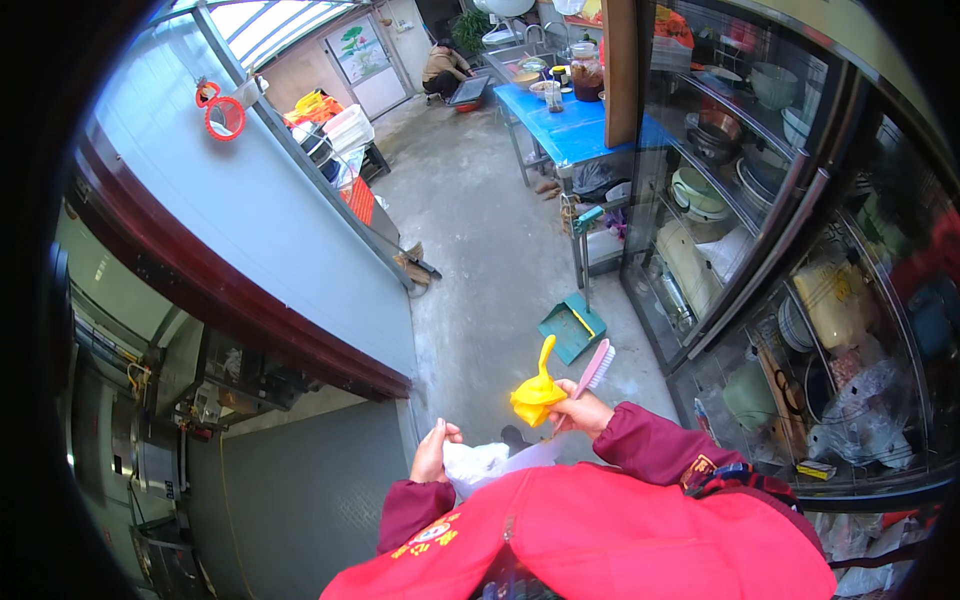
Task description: The person retrieves a plastic bag and a yellow rubber glove from a wire rack, then walks to a blue table and places the glove down. They return to the rack, retrieve another bag, and later put on the yellow glove. The person then moves to a large wok, removes a metal lid, and places it on a nearby counter.
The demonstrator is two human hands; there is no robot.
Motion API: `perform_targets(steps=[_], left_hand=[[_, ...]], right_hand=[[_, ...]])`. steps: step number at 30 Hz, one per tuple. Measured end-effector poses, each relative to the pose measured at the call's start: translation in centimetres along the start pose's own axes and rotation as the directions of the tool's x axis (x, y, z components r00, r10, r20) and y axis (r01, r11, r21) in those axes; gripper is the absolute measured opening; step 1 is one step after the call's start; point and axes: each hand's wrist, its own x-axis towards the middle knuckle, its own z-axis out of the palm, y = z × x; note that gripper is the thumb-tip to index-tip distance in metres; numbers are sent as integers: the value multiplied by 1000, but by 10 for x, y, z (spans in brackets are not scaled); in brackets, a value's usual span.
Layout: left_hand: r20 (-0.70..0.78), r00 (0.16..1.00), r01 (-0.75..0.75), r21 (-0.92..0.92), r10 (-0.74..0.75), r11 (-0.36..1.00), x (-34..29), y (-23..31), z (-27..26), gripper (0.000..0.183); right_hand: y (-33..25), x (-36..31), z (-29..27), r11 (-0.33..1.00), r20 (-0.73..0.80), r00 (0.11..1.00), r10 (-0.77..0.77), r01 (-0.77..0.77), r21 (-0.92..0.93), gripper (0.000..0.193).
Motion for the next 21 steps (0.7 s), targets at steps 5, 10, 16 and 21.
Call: perform_targets(steps=[5,10,16,21], left_hand=[[55,998,-22,-1,22,1000,88,67,-19,30],[125,991,-52,22,49,998,152,137,-42,27],[125,992,-7,19,5,1000,208,164,-56,26],[82,996,-28,54,24,998,239,168,-74,27]], right_hand=[[-38,77,5,998,-86,995,-49,53,44,25],[-68,148,20,995,-209,976,-63,76,57,18],[-90,204,25,996,-323,943,83,-83,13,12],[-157,265,-15,995,-365,930,42,-5,101,6]])
